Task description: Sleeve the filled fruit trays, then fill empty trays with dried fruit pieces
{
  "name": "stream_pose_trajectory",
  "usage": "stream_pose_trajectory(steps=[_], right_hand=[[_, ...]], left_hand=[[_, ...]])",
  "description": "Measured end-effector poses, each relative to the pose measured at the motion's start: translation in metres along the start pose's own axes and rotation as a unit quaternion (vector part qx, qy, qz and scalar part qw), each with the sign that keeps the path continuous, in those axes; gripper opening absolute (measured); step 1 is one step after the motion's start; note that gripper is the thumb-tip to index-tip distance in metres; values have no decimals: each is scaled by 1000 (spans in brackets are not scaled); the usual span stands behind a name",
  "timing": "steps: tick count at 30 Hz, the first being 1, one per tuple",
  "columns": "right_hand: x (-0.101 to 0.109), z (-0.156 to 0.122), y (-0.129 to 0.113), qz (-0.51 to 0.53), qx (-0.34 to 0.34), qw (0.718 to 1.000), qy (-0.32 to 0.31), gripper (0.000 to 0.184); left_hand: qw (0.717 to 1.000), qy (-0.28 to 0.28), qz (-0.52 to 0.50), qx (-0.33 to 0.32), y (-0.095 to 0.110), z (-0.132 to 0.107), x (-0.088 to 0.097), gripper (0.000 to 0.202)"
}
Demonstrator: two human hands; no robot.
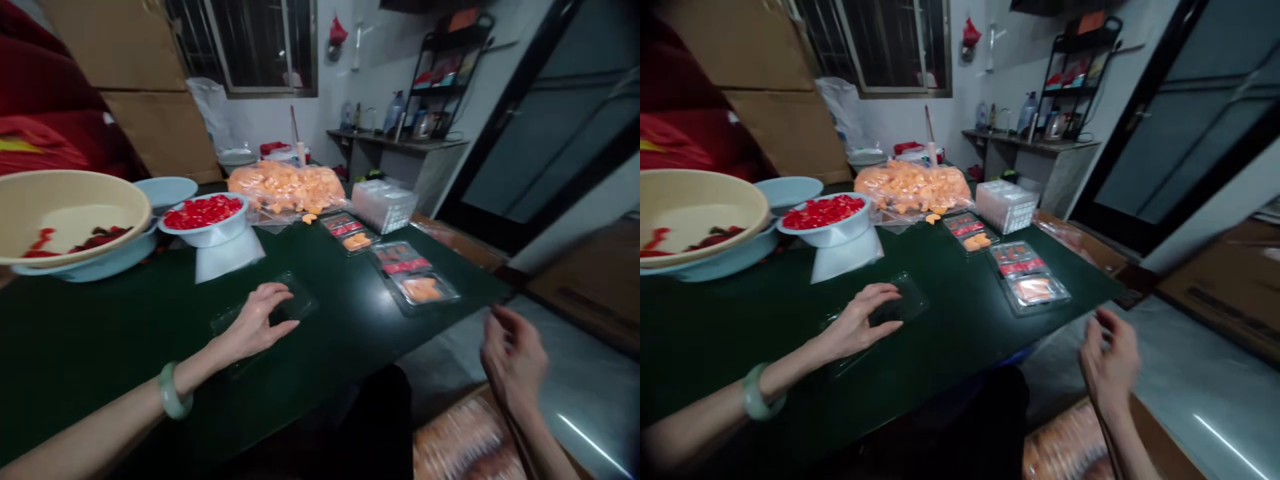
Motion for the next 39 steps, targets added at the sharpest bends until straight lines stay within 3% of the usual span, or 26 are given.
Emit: stream_pose_trajectory(steps=[2, 4, 7, 11, 15, 19, 22, 24, 26, 28, 30, 32, 33, 35, 37, 39], right_hand=[[-11, 42, -34, -34, 8, 999, -27, 46], [-35, 85, -53, -58, -9, 994, -91, 40], [-70, 122, -57, -69, -47, 983, -164, 25], [-96, 113, -48, -11, -75, 965, -250, 24], [-94, 74, -51, 113, -122, 939, -301, 31], [-80, 27, -75, 251, -147, 901, -323, 36], [-78, -13, -105, 398, -193, 807, -392, 39], [-82, -38, -123, 442, -242, 748, -432, 38], [-90, -57, -137, 439, -265, 727, -457, 39], [-100, -70, -151, 440, -264, 714, -475, 48], [-109, -80, -162, 440, -267, 707, -485, 59], [-115, -90, -171, 428, -278, 702, -496, 69], [-117, -95, -174, 419, -287, 697, -506, 74], [-119, -105, -183, 408, -303, 682, -525, 83], [-123, -115, -191, 408, -308, 671, -537, 87], [-129, -121, -197, 395, -305, 674, -544, 87]], left_hand=[[986, -60, -158, 12, 23, 36, -26, 27], [924, -122, -323, 162, 35, 73, -62, 16], [884, -139, -376, 241, 56, 129, -106, 11], [842, -142, -415, 315, 71, 175, -147, 13], [807, -113, -467, 343, 70, 177, -154, 15], [761, -111, -553, 321, 62, 140, -137, 10], [737, -88, -604, 292, 57, 94, -113, 15], [734, -70, -619, 269, 56, 64, -96, 20], [743, -57, -613, 261, 50, 37, -79, 26], [779, -86, -568, 251, 35, 17, -61, 31], [875, -112, -416, 221, 6, 4, -36, 37], [961, -71, -182, 194, -36, -2, 0, 40], [976, -29, -92, 197, -61, -4, 19, 37], [978, 21, 4, 207, -109, -4, 49, 25], [976, 25, 65, 204, -149, 1, 67, 21], [976, 4, 103, 189, -177, 8, 74, 17]])
Point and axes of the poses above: each hand's wrist, its own z-axis towards the middle knuckle, its own x-axis out of the back of the hand, y = z × x, the point moved 5 cm from there along z, towards the middle knuckle, and after that the axes turned 4 degrees about -y, right-handed, at the moved point
